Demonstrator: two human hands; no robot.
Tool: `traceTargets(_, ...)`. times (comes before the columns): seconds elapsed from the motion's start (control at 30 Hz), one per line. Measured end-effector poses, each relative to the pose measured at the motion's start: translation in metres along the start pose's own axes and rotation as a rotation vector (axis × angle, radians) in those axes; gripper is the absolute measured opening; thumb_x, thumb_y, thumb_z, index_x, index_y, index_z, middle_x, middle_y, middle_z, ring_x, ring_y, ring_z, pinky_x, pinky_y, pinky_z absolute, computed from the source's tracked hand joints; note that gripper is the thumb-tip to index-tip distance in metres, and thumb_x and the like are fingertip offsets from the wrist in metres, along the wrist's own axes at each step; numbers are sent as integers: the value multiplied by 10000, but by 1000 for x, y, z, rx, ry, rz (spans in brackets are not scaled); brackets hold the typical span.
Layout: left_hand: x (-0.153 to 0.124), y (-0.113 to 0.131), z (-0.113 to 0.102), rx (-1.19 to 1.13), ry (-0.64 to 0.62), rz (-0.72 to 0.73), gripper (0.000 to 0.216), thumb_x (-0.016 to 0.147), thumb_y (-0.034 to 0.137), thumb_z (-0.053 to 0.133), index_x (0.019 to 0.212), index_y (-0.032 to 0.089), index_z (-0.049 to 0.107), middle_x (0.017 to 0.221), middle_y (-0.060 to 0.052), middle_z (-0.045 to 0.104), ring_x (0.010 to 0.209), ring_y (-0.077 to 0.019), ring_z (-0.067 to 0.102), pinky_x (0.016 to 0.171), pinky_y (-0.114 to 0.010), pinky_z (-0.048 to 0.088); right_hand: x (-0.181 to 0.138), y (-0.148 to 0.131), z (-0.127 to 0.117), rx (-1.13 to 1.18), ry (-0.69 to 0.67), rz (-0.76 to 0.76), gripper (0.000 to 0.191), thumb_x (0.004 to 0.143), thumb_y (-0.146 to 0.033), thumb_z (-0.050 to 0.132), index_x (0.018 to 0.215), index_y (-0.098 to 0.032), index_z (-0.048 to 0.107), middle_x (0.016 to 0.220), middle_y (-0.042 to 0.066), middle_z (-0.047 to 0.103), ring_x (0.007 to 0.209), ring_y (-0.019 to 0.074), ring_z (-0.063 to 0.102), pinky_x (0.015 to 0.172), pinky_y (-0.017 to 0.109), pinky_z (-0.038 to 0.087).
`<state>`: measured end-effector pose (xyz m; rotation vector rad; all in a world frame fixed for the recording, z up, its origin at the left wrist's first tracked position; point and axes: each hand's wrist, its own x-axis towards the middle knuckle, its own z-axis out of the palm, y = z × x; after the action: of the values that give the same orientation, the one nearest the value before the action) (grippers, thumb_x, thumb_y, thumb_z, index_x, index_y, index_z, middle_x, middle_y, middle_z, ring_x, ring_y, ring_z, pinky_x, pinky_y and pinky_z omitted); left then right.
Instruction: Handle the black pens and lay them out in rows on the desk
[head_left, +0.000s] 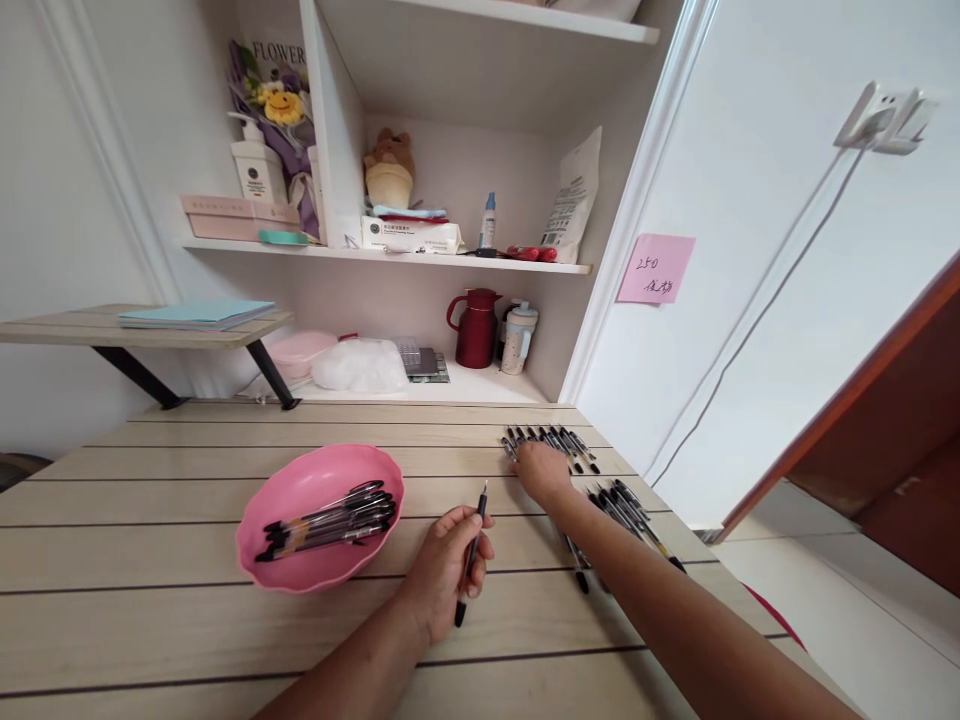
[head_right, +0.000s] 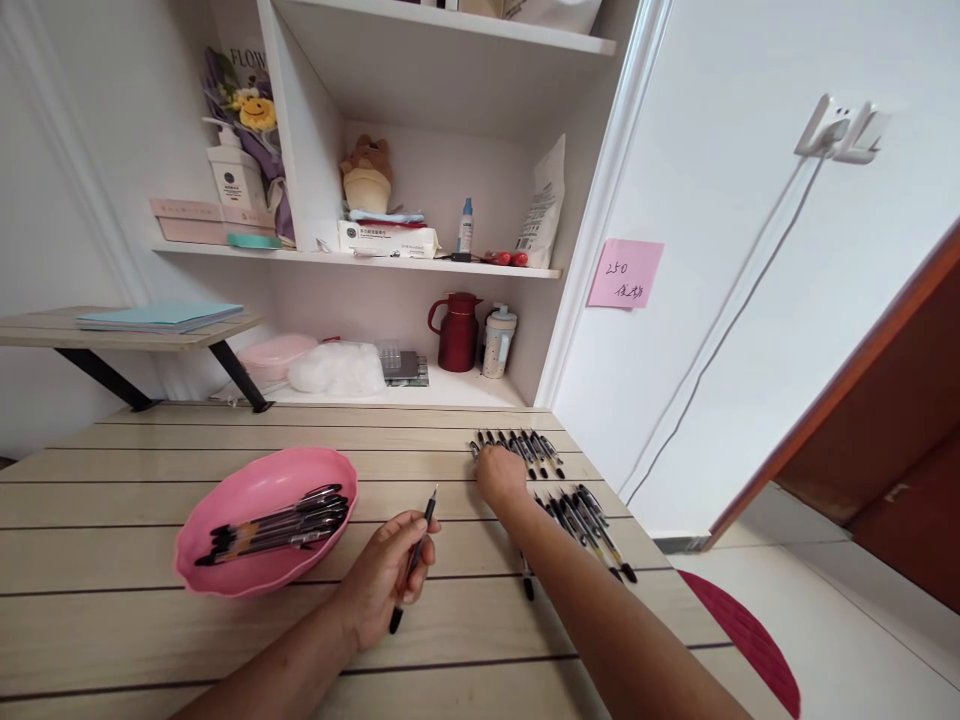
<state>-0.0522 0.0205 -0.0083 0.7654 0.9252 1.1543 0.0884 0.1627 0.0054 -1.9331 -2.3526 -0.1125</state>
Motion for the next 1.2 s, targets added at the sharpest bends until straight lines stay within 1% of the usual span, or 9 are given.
traceTargets(0.37,2,0,-1,-7,0,-14,226,723,366,534,834,170,517,567,52,513,326,-15,362,331,-151,192,1,-1,1,-18,0,-4,226,772,-278,516,884,-117,628,947,167,634,876,243,600,707,297,413)
traceTargets(0.5,2,-2,-1,-34,-3,8,243,720,372,550,847,166,526,605,42,513,370,-26,412,341,-148,251,-3,4,-5,-8,16,0,225,793,-296,486,840,-132,633,918,148,642,863,232,599,688,286,403)
traceTargets(0.63,-1,0,0,-85,46,33,280,662,366,629,846,170,548,630,50,480,466,-58,500,402,-168,366,-19,17,-21,33,61,50,233,796,-317,470,763,-155,633,843,111,653,814,215,596,628,259,375)
traceTargets(0.77,-3,2,2,-106,85,54,286,633,342,669,830,159,571,636,39,495,528,-84,545,476,-200,429,-52,30,-36,156,93,65,267,783,-315,459,629,-172,623,702,73,648,698,173,582,540,228,314)
traceTargets(0.87,-3,2,4,-97,116,62,296,624,336,679,844,161,587,663,19,545,571,-105,576,530,-222,447,-80,28,-36,307,23,-4,267,755,-338,486,589,-175,617,612,44,628,589,135,544,501,217,280)
traceTargets(0.93,-2,4,7,-42,144,64,304,624,349,674,851,160,600,684,7,567,612,-121,591,553,-229,449,-95,21,-32,391,-38,-97,283,754,-336,483,564,-169,608,560,30,608,526,115,506,486,214,264)
traceTargets(1.03,2,9,13,126,216,86,297,635,383,644,809,144,615,646,-2,577,576,-109,570,505,-201,408,-110,8,-23,471,-85,-241,290,768,-294,460,548,-160,594,537,18,587,509,101,482,492,210,258)
traceTargets(1.1,12,14,18,272,279,111,274,630,389,633,726,133,610,576,8,561,472,-77,502,435,-179,341,-115,2,-20,487,-60,-302,294,785,-288,442,573,-156,596,591,24,600,558,106,500,519,211,269)
traceTargets(1.2,40,23,25,418,361,121,246,647,379,607,668,135,584,526,27,534,389,-52,414,387,-180,276,-118,0,-19,469,18,-361,312,821,-310,402,648,-150,608,708,47,613,659,125,530,579,223,288)
